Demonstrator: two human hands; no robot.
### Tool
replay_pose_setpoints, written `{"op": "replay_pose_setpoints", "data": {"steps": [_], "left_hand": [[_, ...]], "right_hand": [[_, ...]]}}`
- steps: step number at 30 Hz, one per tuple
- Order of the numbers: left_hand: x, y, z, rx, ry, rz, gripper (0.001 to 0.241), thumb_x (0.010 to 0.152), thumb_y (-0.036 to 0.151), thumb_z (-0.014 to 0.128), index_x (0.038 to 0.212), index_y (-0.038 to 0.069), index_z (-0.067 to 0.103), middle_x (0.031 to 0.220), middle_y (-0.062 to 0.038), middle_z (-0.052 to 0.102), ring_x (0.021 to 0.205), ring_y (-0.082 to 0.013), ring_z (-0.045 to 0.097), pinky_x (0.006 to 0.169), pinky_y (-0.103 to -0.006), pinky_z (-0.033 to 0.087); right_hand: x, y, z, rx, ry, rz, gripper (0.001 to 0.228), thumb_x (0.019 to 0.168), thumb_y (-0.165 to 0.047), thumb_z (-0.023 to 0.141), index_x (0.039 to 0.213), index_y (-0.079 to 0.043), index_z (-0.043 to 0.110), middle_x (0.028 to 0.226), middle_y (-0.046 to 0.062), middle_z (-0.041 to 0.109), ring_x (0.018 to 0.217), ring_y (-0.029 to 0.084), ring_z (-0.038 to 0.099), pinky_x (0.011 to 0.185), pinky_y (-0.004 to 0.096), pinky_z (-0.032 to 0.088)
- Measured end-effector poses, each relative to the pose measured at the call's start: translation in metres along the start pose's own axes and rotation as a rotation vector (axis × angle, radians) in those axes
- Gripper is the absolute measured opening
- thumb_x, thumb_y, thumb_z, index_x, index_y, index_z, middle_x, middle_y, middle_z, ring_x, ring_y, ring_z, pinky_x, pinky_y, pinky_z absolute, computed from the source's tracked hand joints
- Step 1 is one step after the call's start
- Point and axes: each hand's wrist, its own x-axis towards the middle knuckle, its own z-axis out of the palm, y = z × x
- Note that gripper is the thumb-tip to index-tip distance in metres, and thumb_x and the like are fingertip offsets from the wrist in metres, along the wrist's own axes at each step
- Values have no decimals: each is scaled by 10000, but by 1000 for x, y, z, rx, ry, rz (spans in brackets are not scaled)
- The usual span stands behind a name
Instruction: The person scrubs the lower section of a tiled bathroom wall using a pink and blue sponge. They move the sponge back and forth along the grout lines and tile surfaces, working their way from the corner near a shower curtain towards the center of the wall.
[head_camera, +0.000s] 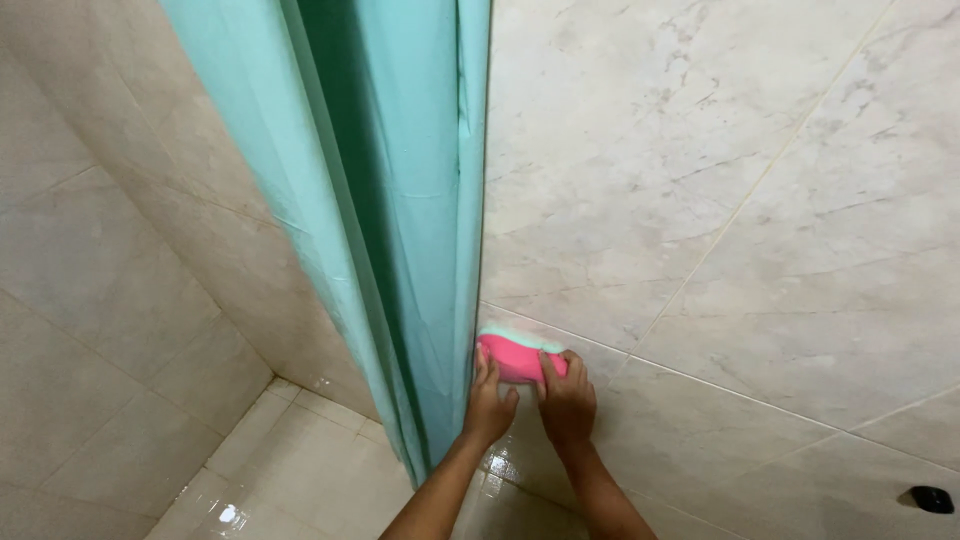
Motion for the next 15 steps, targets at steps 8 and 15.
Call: {"op": "replay_pose_setpoints", "data": {"steps": [8,15], "left_hand": [[-16,44,-12,-182,-203,25,875,831,61,695,1575,-22,242,1681,-259,116,1519,-409,266,1184,-412,345],[17,160,-46,-337,-258,282,740,900,6,584,1583,-27,301,1713,-283,128,1565,-419,256,1228,-422,343]], "right_hand": [[-27,38,-26,83,92,94,496,818,-224,785,1295,-176,659,1258,151,568,1125,354,614,853,434,566],[3,68,-111,105,267,141,554,841,-100,789,1371,-137,633,1349,203,488,1251,380,563,937,427,571]]}}
